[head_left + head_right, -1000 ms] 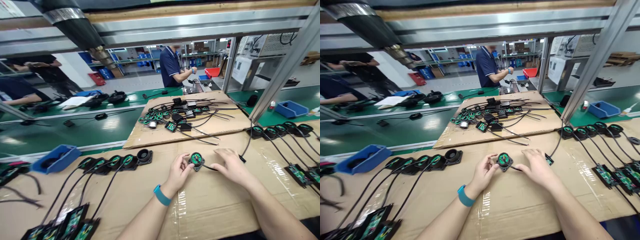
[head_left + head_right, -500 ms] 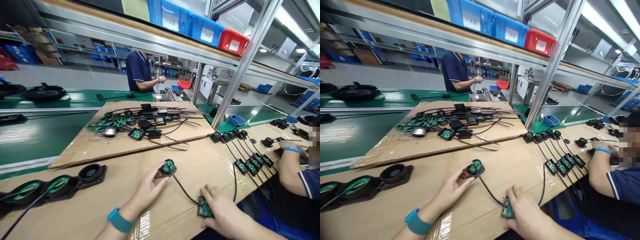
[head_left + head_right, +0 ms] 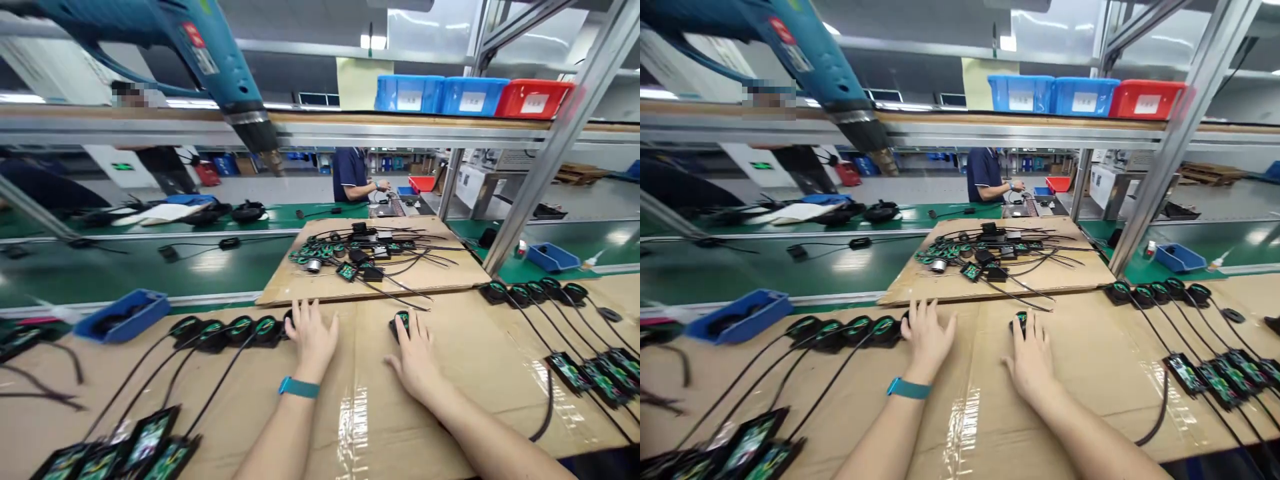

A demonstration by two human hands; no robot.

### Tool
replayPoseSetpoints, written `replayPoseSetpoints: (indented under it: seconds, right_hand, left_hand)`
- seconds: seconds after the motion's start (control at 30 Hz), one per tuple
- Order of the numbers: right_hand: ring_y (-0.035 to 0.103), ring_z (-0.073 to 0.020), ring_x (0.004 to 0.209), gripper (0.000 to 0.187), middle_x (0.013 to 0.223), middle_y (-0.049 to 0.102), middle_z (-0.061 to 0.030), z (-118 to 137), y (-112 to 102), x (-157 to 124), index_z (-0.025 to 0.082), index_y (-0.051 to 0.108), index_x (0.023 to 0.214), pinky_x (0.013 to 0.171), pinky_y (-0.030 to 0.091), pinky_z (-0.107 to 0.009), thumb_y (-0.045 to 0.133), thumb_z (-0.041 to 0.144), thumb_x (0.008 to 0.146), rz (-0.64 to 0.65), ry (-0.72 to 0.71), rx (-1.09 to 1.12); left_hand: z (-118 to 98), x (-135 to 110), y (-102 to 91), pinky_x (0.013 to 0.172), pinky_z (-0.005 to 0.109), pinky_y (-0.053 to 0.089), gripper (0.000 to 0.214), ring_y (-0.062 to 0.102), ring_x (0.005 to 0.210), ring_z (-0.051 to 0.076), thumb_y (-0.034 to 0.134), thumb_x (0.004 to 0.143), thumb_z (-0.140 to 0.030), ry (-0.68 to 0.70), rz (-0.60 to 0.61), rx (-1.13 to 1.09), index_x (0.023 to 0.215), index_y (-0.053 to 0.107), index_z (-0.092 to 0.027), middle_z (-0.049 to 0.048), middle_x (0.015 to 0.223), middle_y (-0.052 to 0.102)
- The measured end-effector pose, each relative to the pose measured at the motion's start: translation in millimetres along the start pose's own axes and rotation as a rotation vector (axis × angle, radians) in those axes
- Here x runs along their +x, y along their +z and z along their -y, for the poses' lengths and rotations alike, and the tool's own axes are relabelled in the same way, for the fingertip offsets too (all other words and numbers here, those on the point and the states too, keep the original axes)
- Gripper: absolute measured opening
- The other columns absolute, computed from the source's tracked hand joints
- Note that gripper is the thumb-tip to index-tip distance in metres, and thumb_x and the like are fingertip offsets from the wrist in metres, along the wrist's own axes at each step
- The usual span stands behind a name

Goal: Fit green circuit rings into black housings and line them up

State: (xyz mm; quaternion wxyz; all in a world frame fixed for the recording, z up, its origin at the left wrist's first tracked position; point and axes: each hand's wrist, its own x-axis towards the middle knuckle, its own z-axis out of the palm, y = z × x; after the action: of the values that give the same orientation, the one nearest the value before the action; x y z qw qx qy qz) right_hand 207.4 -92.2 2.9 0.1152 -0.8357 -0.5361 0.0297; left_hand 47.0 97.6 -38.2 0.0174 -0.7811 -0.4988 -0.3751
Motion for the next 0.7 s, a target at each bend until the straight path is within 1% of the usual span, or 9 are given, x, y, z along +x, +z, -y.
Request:
replayPoseSetpoints:
  seconds: [0.1,0.17,0.23,0.3,0.43,0.5,0.57,0.63,0.7]
  right_hand:
    - [0.036,-0.0384,0.138,0.057,0.157,0.028,-0.0204,-4.0,15.1,27.5,0.014,0.044,0.149,0.108,0.039,-0.052,0.056,0.023,0.094,-0.075,-0.063,-0.034]
    - [0.047,-0.0334,0.127,0.047,0.149,0.041,-0.0185,-17.6,22.5,35.7,0.013,0.05,0.143,0.103,0.044,-0.048,0.045,0.016,0.096,-0.133,-0.119,-0.054]
    - [0.053,-0.0301,0.117,0.04,0.138,0.051,-0.0167,-36.6,28.2,36.8,0.012,0.057,0.133,0.1,0.046,-0.045,0.039,0.012,0.097,-0.199,-0.197,-0.092]
    - [0.056,-0.0291,0.11,0.034,0.13,0.058,-0.0154,-56.8,31.5,33.4,0.012,0.062,0.122,0.096,0.048,-0.045,0.038,0.014,0.099,-0.281,-0.269,-0.132]
    - [0.063,-0.0266,0.097,0.025,0.114,0.066,-0.0125,-83.7,26.6,25.1,0.015,0.065,0.105,0.085,0.052,-0.042,0.042,0.024,0.102,-0.416,-0.36,-0.13]
    - [0.066,-0.0237,0.09,0.027,0.107,0.067,-0.0108,-87.7,19.2,22.6,0.017,0.064,0.098,0.08,0.054,-0.038,0.04,0.026,0.103,-0.396,-0.386,-0.072]
    - [0.067,-0.0218,0.084,0.031,0.098,0.067,-0.0095,-90.3,10.4,20.2,0.018,0.062,0.092,0.073,0.054,-0.034,0.036,0.028,0.104,-0.327,-0.375,-0.002]
    - [0.067,-0.0218,0.078,0.034,0.093,0.066,-0.0091,-98.8,1.3,17.2,0.02,0.061,0.087,0.067,0.053,-0.033,0.033,0.033,0.103,-0.244,-0.317,0.05]
    - [0.068,-0.0234,0.078,0.034,0.093,0.066,-0.0098,-120.3,-6.5,14.4,0.023,0.06,0.086,0.065,0.053,-0.034,0.035,0.039,0.101,-0.167,-0.239,0.071]
  left_hand:
    - [27.9,12.1,0.5,0.113,0.065,0.023,0.056,0.023,0.146,0.042,0.053,0.092,-0.036,-0.093,0.075,0.185,0.136,0.051,-0.001,0.0282,0.151,0.037]
    - [34.7,13.3,2.8,0.112,0.06,0.029,0.053,0.03,0.143,0.041,0.053,0.091,-0.031,-0.097,0.102,0.2,0.135,0.053,-0.002,0.0272,0.15,0.038]
    - [32.6,11.5,6.0,0.108,0.055,0.037,0.047,0.039,0.136,0.039,0.05,0.091,-0.025,-0.087,0.115,0.158,0.133,0.056,-0.004,0.0253,0.147,0.042]
    - [25.5,8.9,9.8,0.104,0.052,0.043,0.043,0.046,0.129,0.038,0.048,0.091,-0.02,-0.078,0.132,0.08,0.13,0.058,-0.005,0.0238,0.141,0.048]
    - [10.2,3.4,18.5,0.106,0.051,0.045,0.043,0.05,0.127,0.034,0.049,0.089,-0.017,-0.016,0.166,-0.137,0.13,0.057,-0.007,0.0213,0.136,0.053]
    - [4.2,-0.1,22.0,0.109,0.05,0.044,0.045,0.049,0.129,0.033,0.05,0.089,-0.018,0.031,0.179,-0.241,0.132,0.056,-0.007,0.0202,0.137,0.053]
    - [-0.8,-3.9,23.7,0.111,0.05,0.043,0.046,0.049,0.129,0.032,0.052,0.088,-0.018,0.061,0.189,-0.326,0.133,0.055,-0.009,0.0187,0.138,0.053]
    - [-5.0,-7.0,23.4,0.11,0.051,0.044,0.047,0.051,0.128,0.032,0.053,0.087,-0.019,0.068,0.195,-0.387,0.134,0.054,-0.012,0.0173,0.138,0.053]
    - [-8.4,-9.0,21.5,0.109,0.051,0.045,0.047,0.051,0.127,0.031,0.054,0.087,-0.02,0.062,0.204,-0.43,0.133,0.054,-0.014,0.0164,0.136,0.053]
